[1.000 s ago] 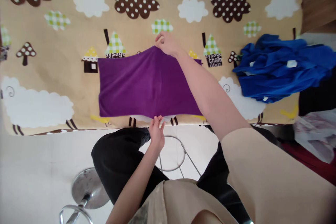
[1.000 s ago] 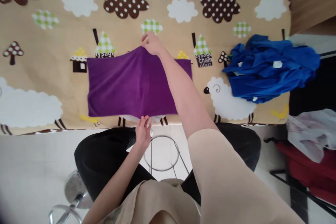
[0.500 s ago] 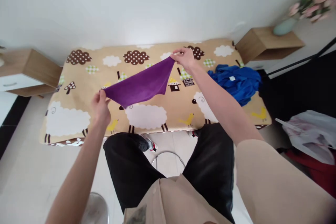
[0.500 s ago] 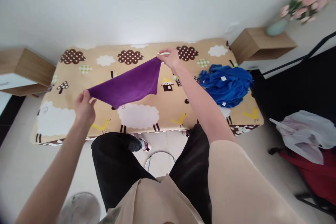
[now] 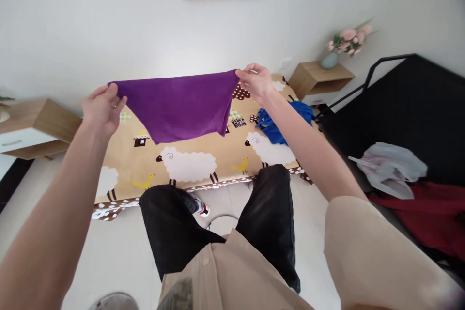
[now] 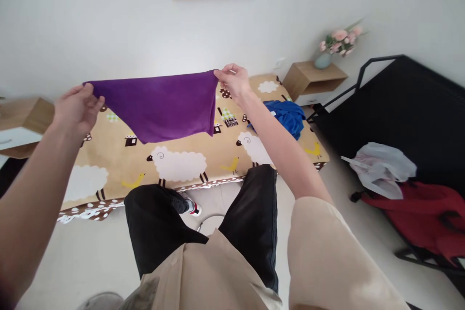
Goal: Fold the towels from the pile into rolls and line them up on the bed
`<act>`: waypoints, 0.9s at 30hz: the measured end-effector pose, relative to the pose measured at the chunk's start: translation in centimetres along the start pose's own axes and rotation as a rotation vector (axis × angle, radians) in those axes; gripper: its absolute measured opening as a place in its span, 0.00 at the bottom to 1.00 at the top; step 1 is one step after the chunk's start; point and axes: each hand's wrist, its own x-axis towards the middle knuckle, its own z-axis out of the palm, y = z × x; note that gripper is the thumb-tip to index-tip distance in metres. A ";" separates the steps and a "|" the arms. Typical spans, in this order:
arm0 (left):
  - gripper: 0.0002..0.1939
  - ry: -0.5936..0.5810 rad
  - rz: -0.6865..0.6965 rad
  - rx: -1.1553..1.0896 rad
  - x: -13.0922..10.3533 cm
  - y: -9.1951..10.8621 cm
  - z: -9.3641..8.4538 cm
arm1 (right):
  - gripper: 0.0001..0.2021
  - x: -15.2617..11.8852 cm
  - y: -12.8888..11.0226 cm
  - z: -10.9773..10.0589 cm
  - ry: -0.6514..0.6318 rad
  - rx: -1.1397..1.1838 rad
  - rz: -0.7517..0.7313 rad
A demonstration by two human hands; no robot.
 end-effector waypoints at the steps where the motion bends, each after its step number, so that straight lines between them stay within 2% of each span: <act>1: 0.06 -0.015 -0.008 -0.027 -0.3 0.3 0.3 | 0.19 -0.2 0.0 -0.5 0.002 0.031 0.009; 3: 0.08 -0.036 -0.024 -0.086 -0.7 0.8 0.9 | 0.20 -0.5 0.3 -1.4 -0.004 0.109 0.017; 8: 0.19 -0.086 -0.034 -0.176 -1.1 1.2 2.4 | 0.23 -1.0 1.2 -3.6 -0.046 0.292 -0.004; 12: 0.18 -0.122 -0.011 -0.140 -0.9 0.9 2.7 | 0.25 -1.8 1.3 -5.0 -0.036 0.333 0.032; 15: 0.13 -0.117 0.063 -0.136 -0.7 0.3 2.4 | 0.25 -2.6 1.1 -5.6 -0.023 0.353 0.062; 18: 0.12 -0.117 0.115 -0.135 -0.9 -0.5 1.9 | 0.25 -3.3 1.3 -5.9 -0.020 0.366 0.067; 23: 0.19 -0.144 0.084 -0.101 -2.3 -1.3 0.8 | 0.25 -5.3 2.4 -6.5 0.011 0.270 0.052; 27: 0.19 -0.184 0.047 -0.035 -4.1 -1.8 -0.6 | 0.21 -8.0 2.6 -7.5 0.016 0.205 0.077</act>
